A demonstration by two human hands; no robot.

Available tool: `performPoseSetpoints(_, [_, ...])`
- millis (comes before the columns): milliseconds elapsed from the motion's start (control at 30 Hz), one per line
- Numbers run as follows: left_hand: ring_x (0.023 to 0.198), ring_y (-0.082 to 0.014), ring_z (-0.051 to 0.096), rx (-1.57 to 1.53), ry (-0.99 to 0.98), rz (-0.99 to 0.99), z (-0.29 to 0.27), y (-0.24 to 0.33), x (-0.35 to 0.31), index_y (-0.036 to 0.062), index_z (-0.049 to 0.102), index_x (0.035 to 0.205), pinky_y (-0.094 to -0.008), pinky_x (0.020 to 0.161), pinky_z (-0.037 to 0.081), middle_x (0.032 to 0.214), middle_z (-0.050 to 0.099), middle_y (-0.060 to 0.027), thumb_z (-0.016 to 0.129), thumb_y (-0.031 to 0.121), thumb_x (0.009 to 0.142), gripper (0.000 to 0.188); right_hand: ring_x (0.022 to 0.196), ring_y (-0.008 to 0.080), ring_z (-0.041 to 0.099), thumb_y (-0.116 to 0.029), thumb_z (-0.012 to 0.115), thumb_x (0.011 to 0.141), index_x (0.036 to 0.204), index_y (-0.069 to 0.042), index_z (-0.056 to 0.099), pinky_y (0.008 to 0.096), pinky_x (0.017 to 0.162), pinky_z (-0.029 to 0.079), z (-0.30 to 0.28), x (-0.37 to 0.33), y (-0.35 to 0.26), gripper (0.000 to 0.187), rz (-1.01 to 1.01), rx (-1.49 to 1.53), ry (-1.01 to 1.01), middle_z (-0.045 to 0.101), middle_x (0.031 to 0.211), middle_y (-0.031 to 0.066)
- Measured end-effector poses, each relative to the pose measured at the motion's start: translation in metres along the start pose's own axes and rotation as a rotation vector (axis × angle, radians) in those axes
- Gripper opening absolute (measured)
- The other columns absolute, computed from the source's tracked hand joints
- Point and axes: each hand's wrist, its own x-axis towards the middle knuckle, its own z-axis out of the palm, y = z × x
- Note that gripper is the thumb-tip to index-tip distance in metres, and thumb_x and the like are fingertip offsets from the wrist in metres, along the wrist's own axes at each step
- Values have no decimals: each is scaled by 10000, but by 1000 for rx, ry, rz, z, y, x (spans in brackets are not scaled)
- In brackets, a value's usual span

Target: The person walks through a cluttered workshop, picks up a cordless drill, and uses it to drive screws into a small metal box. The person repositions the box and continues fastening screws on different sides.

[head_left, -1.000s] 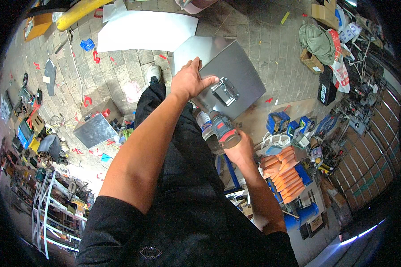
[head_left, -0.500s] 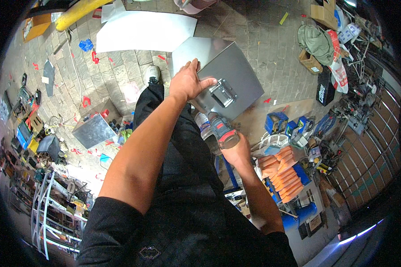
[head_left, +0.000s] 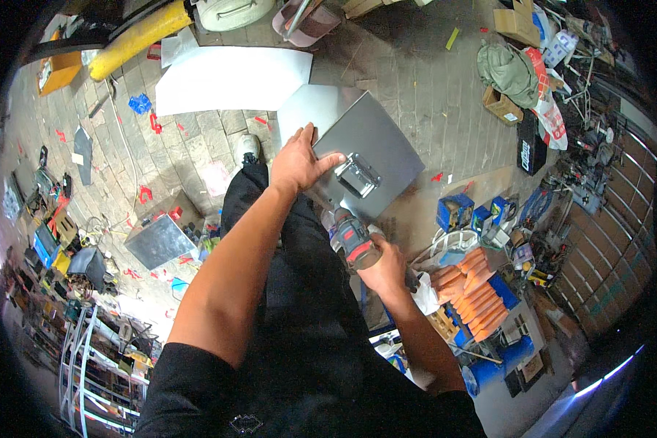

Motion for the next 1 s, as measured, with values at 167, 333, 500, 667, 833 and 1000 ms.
performPoseSetpoints(167, [1247,-412,577,24,-18,-45,1,2,-3,-29,535,1324,-465,1042,480,1297,614,-251,760,736,737,990,948,463,694,-457,801,757,1232,-86,697,561,838,531,6,-1,5,611,-6,-14,11,731,970,241])
performPoseSetpoints(333, [1339,-393,532,59,-56,-75,-2,4,-1,-52,462,1453,-436,1105,452,1424,562,-257,747,758,733,1121,862,476,693,-466,778,770,1083,-110,690,597,767,519,-1,-1,2,482,-66,-70,13,713,854,238])
performPoseSetpoints(500, [1368,-402,517,21,-90,-90,-7,10,-2,-115,390,1493,-422,1142,415,1452,528,-312,798,669,757,1150,772,472,694,-451,756,786,970,-116,640,594,695,520,-12,9,-1,400,-153,-160,-13,706,786,216])
performPoseSetpoints(667, [1365,-399,520,15,-140,-108,-10,11,-1,-115,394,1489,-420,1145,413,1457,525,-308,793,675,757,1149,741,434,707,-397,750,790,962,-91,621,554,665,545,-21,15,-1,374,-273,-244,-24,707,781,193])
performPoseSetpoints(833, [1358,-403,523,33,-83,-71,-8,10,-3,-113,396,1486,-427,1139,420,1449,531,-305,783,685,760,1146,718,351,718,-196,676,810,902,-81,602,467,633,566,-33,28,-1,165,-497,-508,-27,689,775,136])
performPoseSetpoints(1000, [1312,-408,543,33,-57,-50,-4,6,-3,-78,466,1418,-442,1093,452,1381,576,-271,757,726,750,1085,743,301,714,-159,682,788,874,-100,604,435,630,551,-45,44,-7,131,-628,-733,-61,678,772,112])
